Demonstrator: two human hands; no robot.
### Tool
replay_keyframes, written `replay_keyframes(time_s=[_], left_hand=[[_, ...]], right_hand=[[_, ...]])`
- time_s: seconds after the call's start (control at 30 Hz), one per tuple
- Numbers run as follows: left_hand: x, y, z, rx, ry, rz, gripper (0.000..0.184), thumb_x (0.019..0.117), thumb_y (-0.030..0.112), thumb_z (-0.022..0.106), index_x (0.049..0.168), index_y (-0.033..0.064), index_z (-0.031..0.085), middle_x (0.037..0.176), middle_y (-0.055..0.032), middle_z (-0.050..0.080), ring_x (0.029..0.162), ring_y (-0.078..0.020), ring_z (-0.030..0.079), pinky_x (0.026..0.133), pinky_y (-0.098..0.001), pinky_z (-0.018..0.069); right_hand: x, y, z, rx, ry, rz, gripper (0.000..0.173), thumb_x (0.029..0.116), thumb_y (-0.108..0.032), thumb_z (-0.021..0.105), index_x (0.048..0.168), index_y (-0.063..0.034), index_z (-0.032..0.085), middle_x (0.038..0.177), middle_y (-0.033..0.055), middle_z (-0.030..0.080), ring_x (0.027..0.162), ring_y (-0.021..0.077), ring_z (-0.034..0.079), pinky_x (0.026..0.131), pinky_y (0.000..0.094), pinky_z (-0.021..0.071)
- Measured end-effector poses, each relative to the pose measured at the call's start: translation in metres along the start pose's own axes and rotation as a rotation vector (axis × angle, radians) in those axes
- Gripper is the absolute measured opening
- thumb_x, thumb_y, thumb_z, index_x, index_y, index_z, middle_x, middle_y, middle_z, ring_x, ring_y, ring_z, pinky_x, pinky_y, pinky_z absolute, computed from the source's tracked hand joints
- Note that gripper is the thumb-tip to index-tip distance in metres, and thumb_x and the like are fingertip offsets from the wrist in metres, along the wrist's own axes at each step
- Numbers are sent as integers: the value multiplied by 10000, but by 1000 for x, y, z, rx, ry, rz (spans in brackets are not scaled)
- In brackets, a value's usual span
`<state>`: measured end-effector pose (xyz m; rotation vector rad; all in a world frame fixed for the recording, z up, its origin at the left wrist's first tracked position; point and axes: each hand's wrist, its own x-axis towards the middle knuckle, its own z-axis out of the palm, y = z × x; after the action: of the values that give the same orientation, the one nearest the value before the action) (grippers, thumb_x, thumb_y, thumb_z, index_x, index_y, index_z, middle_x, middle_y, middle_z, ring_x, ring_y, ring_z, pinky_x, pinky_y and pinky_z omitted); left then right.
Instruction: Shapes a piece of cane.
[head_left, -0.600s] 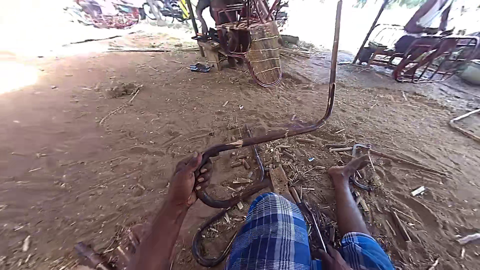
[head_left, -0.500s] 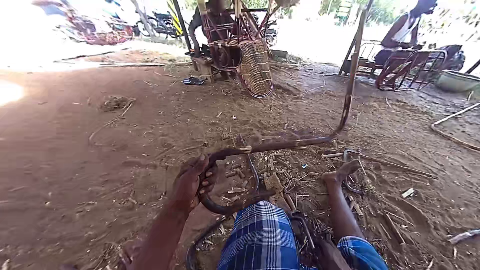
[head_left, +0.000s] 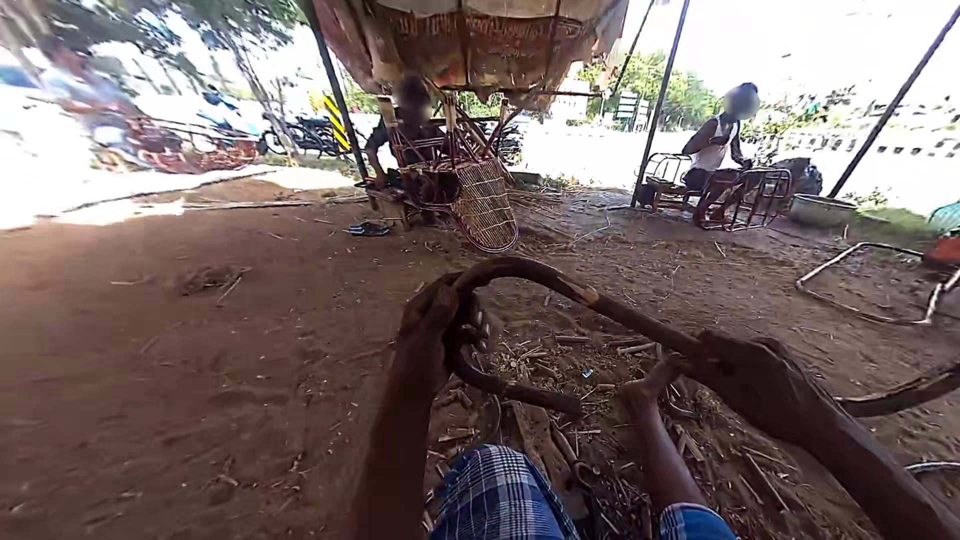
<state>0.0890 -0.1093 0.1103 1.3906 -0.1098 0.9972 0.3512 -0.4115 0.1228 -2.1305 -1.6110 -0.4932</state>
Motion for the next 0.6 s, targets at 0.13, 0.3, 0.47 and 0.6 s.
replay_keyframes(time_s=[0.13, 0.3, 0.47, 0.6], left_hand=[[-4, -3, 20, 61, 69, -45, 330, 1070, 430, 503, 1013, 139, 649, 563, 67, 383, 385, -13, 335, 356, -151, 323], [6, 8, 42, 312, 278, 93, 288, 1062, 389, 533, 941, 174, 682, 564, 87, 402, 400, -17, 299, 363, -166, 266], [26, 28, 60, 253, 285, 202, 288, 1086, 283, 486, 962, 146, 707, 597, 99, 477, 425, -5, 353, 375, -153, 300], [34, 6, 53, 328, 138, 125, 270, 1072, 317, 507, 986, 155, 705, 643, 94, 509, 444, -11, 364, 392, -166, 317]], right_hand=[[-26, -5, 3, 166, -120, 178, 524, 936, -741, 468, 869, -242, 613, 585, -97, 466, 501, 87, 472, 475, 354, 422], [-61, -62, 17, 309, 6, 401, 665, 943, -783, 403, 881, -164, 638, 594, -30, 471, 517, 151, 495, 480, 419, 433], [-76, -118, 36, 482, 192, 545, 671, 970, -740, 426, 954, -116, 673, 639, -14, 546, 545, 134, 546, 496, 401, 479], [-93, -97, 47, 402, 160, 581, 688, 965, -749, 422, 939, -112, 680, 640, 7, 552, 552, 162, 557, 508, 434, 490]])
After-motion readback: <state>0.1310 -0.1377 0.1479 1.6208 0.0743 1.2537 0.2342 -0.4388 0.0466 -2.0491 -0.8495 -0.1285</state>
